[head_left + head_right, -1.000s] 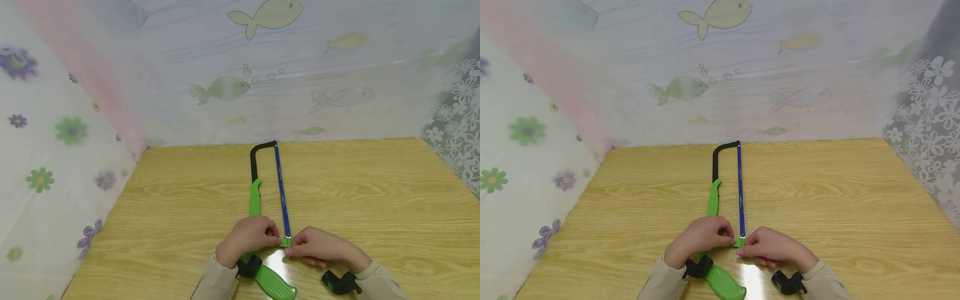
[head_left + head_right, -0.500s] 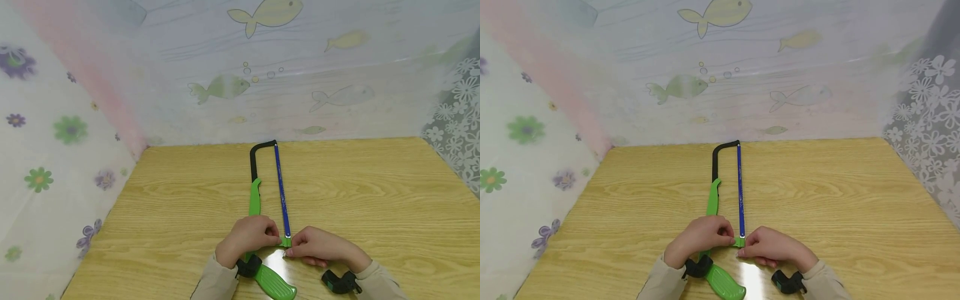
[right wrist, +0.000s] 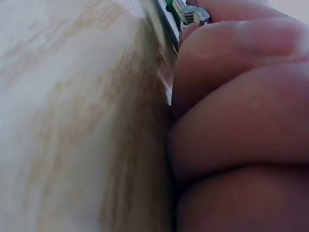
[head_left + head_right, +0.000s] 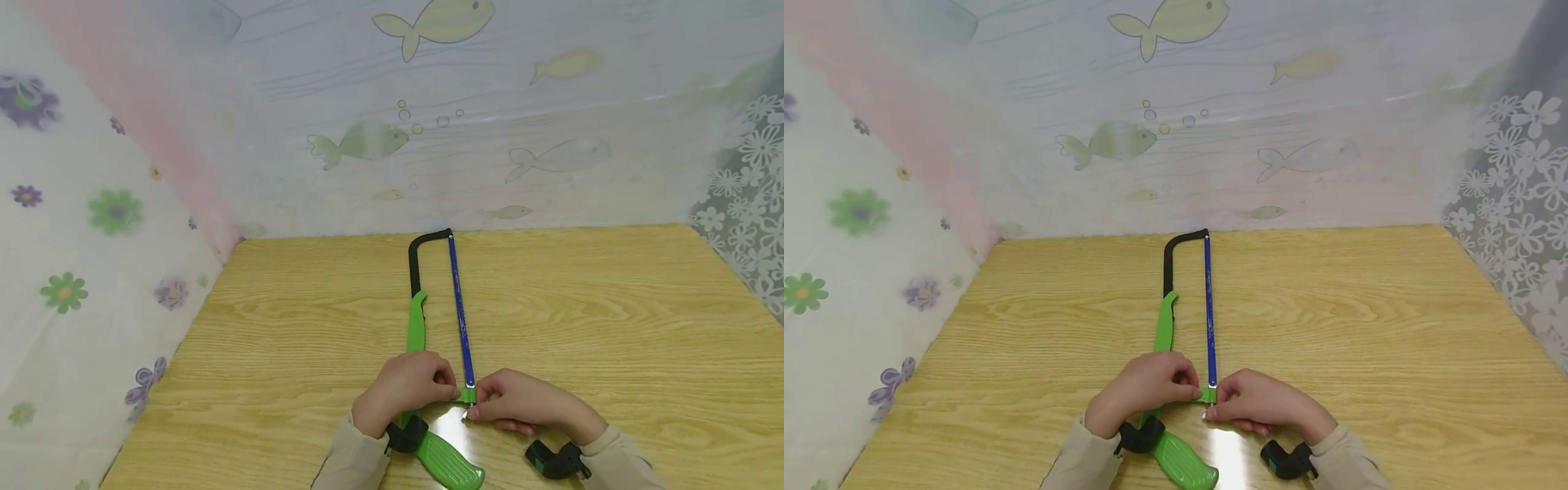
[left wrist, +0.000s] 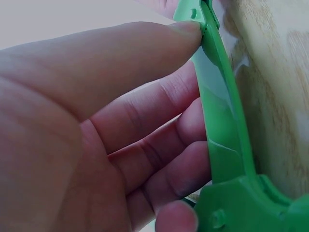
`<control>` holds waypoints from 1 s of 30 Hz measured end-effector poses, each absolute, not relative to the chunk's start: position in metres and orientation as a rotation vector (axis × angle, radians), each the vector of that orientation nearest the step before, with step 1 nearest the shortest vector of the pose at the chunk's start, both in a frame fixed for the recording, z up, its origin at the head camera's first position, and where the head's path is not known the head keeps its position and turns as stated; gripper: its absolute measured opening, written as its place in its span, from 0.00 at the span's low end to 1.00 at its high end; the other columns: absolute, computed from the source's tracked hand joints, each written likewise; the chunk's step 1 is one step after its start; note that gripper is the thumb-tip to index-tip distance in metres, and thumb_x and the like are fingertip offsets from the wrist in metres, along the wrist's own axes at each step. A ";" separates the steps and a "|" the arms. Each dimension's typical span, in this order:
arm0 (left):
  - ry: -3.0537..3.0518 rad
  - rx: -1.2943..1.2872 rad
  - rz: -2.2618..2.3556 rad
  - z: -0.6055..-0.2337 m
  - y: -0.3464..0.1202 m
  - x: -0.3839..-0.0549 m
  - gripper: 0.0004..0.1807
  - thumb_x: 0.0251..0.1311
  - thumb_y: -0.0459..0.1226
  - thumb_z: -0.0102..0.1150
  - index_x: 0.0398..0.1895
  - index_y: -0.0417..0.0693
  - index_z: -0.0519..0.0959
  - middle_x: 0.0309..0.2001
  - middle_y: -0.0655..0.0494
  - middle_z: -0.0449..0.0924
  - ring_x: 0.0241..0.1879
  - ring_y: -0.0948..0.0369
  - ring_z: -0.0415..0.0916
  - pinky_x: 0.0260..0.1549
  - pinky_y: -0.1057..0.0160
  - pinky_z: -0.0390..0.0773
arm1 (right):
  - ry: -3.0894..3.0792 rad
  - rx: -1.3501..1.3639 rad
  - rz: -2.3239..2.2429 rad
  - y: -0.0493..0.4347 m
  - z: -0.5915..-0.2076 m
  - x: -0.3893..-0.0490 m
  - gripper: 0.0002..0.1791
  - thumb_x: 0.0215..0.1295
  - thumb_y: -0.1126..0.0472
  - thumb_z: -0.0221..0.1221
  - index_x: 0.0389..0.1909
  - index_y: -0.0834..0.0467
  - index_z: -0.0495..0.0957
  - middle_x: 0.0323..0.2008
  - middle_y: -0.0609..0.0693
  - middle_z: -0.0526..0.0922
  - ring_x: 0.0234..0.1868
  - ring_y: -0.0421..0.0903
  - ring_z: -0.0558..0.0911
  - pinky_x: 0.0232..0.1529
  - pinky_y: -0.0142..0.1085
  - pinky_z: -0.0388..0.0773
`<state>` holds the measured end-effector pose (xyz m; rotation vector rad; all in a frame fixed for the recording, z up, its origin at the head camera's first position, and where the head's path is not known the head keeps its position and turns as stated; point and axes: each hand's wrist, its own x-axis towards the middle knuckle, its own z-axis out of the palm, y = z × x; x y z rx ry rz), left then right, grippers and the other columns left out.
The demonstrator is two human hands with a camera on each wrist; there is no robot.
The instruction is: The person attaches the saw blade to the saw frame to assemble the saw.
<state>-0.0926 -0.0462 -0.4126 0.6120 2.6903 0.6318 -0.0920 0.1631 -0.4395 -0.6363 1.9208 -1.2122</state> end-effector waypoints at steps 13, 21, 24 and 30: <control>2.688 0.613 0.627 -0.413 -0.046 -0.093 0.05 0.49 0.50 0.61 0.22 0.64 0.78 0.20 0.75 0.69 0.20 0.72 0.64 0.20 0.69 0.64 | 1.903 -0.634 -1.222 0.164 -0.439 -0.093 0.18 0.57 0.50 0.58 0.16 0.56 0.68 0.06 0.41 0.62 0.02 0.35 0.58 0.05 0.29 0.54; 2.693 0.614 0.624 -0.412 -0.046 -0.092 0.05 0.49 0.50 0.61 0.23 0.64 0.79 0.20 0.75 0.70 0.20 0.73 0.64 0.20 0.70 0.64 | 1.868 -0.626 -1.237 0.164 -0.441 -0.093 0.20 0.58 0.50 0.57 0.14 0.57 0.68 0.07 0.42 0.64 0.02 0.35 0.58 0.05 0.29 0.55; 2.693 0.614 0.621 -0.412 -0.046 -0.092 0.05 0.49 0.50 0.61 0.23 0.63 0.79 0.20 0.75 0.70 0.20 0.73 0.64 0.20 0.70 0.64 | 1.871 -0.629 -1.236 0.164 -0.441 -0.093 0.20 0.58 0.49 0.57 0.15 0.58 0.69 0.07 0.42 0.64 0.03 0.35 0.58 0.05 0.29 0.55; 2.684 0.602 0.626 -0.412 -0.046 -0.092 0.05 0.49 0.50 0.61 0.23 0.64 0.79 0.20 0.75 0.70 0.20 0.73 0.65 0.20 0.70 0.64 | 1.875 -0.645 -1.236 0.164 -0.440 -0.093 0.21 0.59 0.50 0.56 0.15 0.59 0.69 0.07 0.43 0.65 0.03 0.35 0.59 0.05 0.29 0.56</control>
